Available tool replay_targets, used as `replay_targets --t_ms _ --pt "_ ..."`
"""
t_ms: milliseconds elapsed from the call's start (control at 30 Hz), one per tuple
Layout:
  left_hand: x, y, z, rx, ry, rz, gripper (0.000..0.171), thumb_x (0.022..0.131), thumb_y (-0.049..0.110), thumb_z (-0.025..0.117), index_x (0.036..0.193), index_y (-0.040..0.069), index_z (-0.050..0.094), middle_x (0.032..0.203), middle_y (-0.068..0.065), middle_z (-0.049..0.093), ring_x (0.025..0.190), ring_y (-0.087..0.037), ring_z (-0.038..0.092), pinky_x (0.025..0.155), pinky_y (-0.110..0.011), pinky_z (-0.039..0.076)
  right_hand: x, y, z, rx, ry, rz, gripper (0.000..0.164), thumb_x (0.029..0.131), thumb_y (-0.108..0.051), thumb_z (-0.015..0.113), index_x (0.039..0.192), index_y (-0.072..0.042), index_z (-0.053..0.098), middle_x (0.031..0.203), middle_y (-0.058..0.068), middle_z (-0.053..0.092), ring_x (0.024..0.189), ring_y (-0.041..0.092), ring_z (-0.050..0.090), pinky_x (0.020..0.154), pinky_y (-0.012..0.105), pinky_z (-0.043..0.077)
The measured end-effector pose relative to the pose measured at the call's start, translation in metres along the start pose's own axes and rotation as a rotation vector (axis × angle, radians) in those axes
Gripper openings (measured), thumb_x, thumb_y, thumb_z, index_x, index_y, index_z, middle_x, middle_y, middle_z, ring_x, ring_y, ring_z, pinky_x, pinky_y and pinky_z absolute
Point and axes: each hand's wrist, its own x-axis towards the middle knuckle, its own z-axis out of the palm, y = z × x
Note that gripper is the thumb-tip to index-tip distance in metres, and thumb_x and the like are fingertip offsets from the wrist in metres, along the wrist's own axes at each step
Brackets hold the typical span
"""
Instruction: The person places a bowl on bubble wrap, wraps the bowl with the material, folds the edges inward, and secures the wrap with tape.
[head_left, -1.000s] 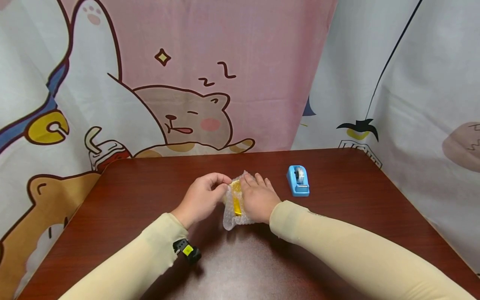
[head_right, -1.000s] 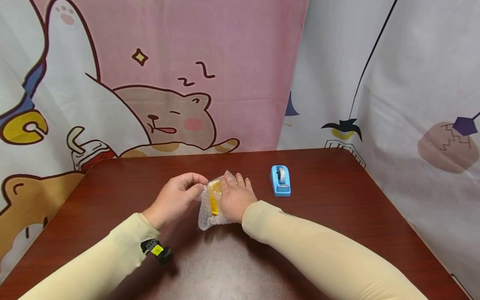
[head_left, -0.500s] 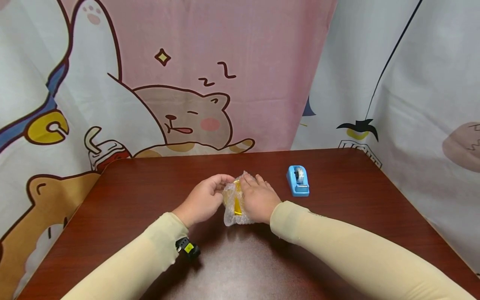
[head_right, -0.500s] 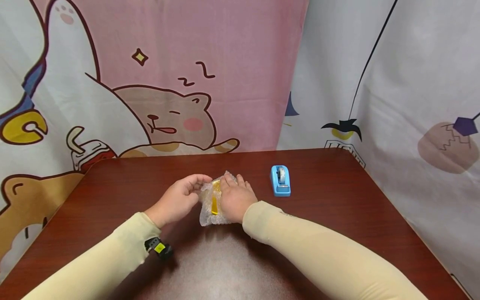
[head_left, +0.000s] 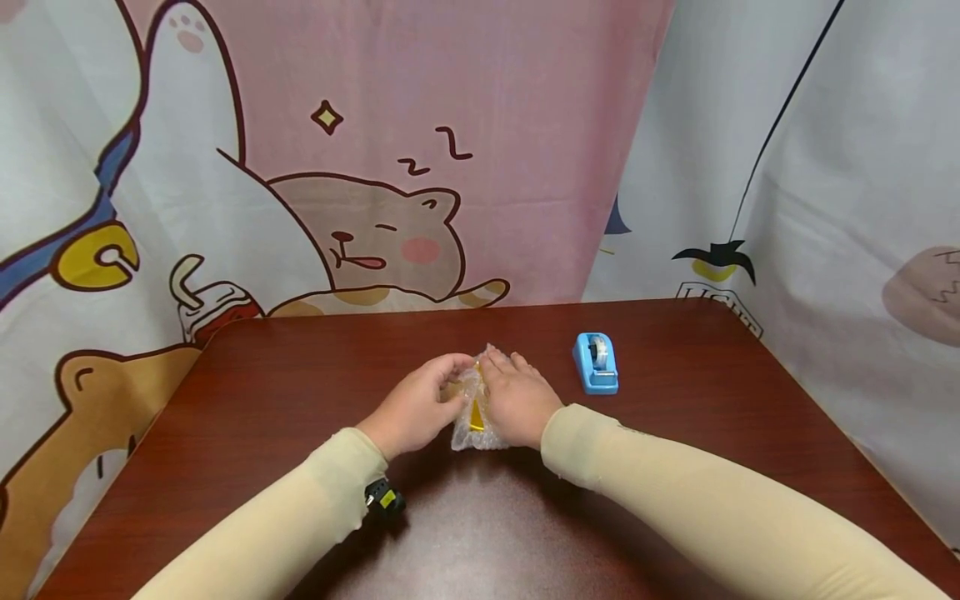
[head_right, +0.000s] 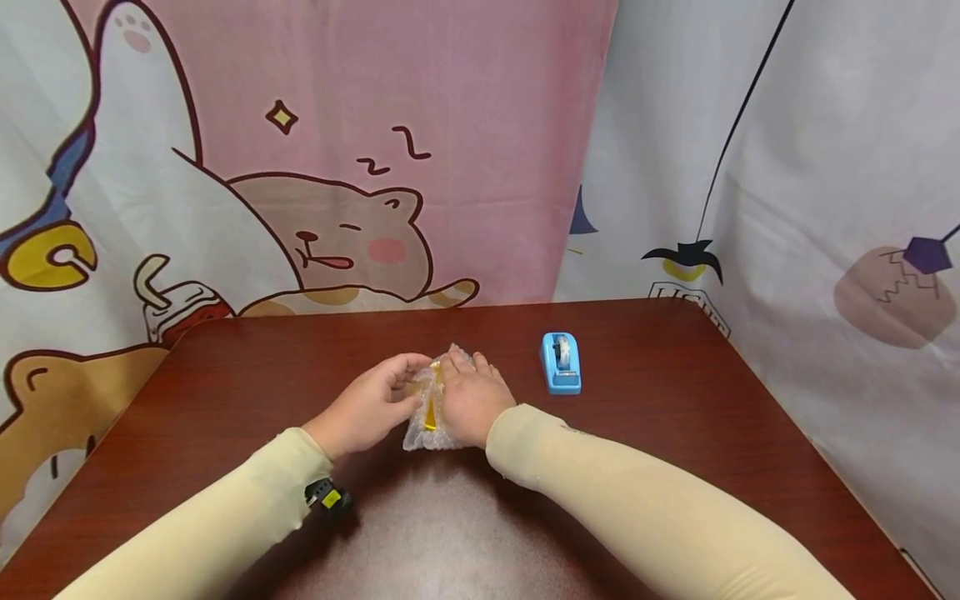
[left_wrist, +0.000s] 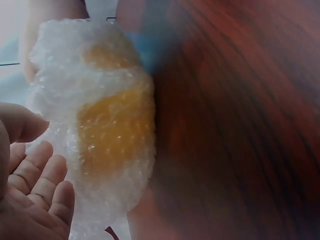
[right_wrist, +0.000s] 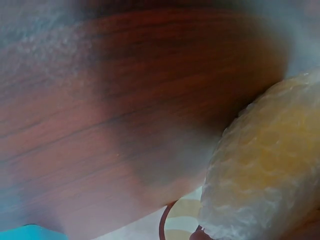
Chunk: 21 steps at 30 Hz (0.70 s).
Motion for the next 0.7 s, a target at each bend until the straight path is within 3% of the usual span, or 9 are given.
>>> replay_targets --t_ms 300,400,567,700 --pt "0.002 -0.007 0.008 0.041 0.018 0.049 0.066 0.097 0.012 0.076 0.152 0.004 0.041 0.143 -0.009 0.064 0.131 -0.028 0.063 0.113 -0.047 0.05 0.001 0.003 0.004 0.115 0.034 0.003 0.058 0.109 -0.022 0.049 0.159 0.006 0.038 0.169 0.02 0.036 0.161 0.031 0.029 0.132 0.053 0.02" --pt "0.002 -0.007 0.01 0.073 0.014 0.046 0.062 0.098 0.015 0.076 0.15 0.004 0.044 0.144 -0.009 0.063 0.134 -0.028 0.061 0.117 -0.048 0.046 0.0 0.005 0.005 0.201 0.036 0.022 0.06 0.109 -0.022 0.049 0.161 0.005 0.034 0.17 0.02 0.033 0.161 0.031 0.029 0.133 0.052 0.019" --pt "0.003 -0.008 0.013 0.169 0.012 0.079 0.049 0.1 0.017 0.072 0.144 0.004 0.055 0.147 -0.013 0.063 0.145 -0.033 0.052 0.128 -0.056 0.03 -0.003 0.008 0.003 0.364 0.025 0.066 0.062 0.111 -0.02 0.046 0.165 0.002 0.025 0.173 0.018 0.027 0.159 0.044 0.026 0.131 0.054 0.022" --pt "0.002 -0.009 0.015 0.248 -0.005 0.105 0.044 0.103 0.022 0.068 0.143 0.006 0.06 0.155 -0.013 0.057 0.153 -0.038 0.042 0.129 -0.058 0.024 -0.006 0.009 -0.001 0.413 0.021 0.062 0.063 0.111 -0.017 0.045 0.166 0.003 0.021 0.174 0.02 0.025 0.159 0.048 0.025 0.128 0.056 0.025"
